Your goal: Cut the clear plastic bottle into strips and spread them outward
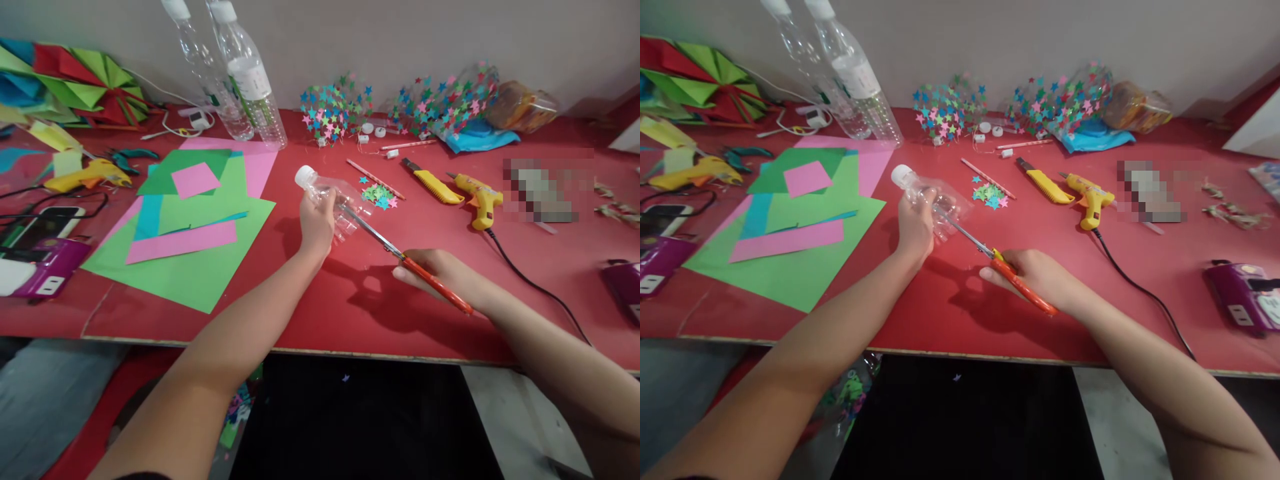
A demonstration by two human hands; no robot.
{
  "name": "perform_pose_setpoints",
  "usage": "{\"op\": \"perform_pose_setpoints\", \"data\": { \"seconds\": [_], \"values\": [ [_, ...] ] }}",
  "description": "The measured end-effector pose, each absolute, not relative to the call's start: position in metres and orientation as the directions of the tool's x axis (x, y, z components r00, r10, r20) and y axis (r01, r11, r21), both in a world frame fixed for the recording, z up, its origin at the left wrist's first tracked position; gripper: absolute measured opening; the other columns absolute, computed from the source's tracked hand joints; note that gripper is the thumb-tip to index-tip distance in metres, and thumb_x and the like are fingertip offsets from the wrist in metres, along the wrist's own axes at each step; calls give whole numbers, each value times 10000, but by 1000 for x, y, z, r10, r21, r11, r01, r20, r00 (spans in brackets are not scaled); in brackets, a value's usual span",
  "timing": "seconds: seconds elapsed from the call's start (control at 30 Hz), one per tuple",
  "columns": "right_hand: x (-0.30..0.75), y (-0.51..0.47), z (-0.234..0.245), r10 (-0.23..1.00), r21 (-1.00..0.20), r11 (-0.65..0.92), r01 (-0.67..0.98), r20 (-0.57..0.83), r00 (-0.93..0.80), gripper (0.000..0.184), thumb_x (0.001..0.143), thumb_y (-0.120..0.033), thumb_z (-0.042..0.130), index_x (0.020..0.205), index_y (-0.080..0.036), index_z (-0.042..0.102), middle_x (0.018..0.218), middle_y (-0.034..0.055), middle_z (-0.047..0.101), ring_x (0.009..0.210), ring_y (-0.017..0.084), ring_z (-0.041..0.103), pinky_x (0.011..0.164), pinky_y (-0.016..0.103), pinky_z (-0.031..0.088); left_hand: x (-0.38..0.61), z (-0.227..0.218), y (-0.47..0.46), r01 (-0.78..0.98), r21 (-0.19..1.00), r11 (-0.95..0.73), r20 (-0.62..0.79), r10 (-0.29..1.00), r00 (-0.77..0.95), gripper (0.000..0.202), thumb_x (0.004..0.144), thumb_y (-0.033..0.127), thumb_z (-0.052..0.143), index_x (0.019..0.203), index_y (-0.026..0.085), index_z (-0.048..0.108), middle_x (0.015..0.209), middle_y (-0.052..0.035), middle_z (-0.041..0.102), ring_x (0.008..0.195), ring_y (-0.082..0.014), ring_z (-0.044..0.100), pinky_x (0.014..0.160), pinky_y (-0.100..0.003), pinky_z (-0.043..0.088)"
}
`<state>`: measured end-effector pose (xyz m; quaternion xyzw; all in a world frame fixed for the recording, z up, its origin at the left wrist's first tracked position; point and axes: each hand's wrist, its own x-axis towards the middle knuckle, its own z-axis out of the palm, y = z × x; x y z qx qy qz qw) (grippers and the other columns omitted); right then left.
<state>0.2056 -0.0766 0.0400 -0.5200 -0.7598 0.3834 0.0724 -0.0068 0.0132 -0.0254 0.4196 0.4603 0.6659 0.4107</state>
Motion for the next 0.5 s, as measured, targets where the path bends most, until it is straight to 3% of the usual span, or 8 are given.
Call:
{"op": "perform_pose_setpoints", "data": {
  "seconds": [0.3, 0.5],
  "values": [
    [200, -81, 40, 857, -708, 84, 701, -307, -413, 526, 813, -657, 537, 608, -205, 363, 603, -57, 303, 568, 94, 269, 512, 239, 263, -6, -22, 12, -228, 934, -275, 192, 925, -329, 276, 777, 434, 653, 874, 215, 516, 670, -21, 658, 701, -196, 691, 683, -337, 566],
    [199, -80, 41, 856, -709, 95, 699, -301, -421, 533, 808, -679, 518, 619, -210, 352, 611, -56, 294, 566, 96, 265, 516, 245, 259, -5, -17, 8, -222, 943, -247, 163, 926, -341, 217, 802, 409, 620, 861, 222, 527, 691, -21, 645, 699, -179, 675, 645, -298, 540]
  ]
}}
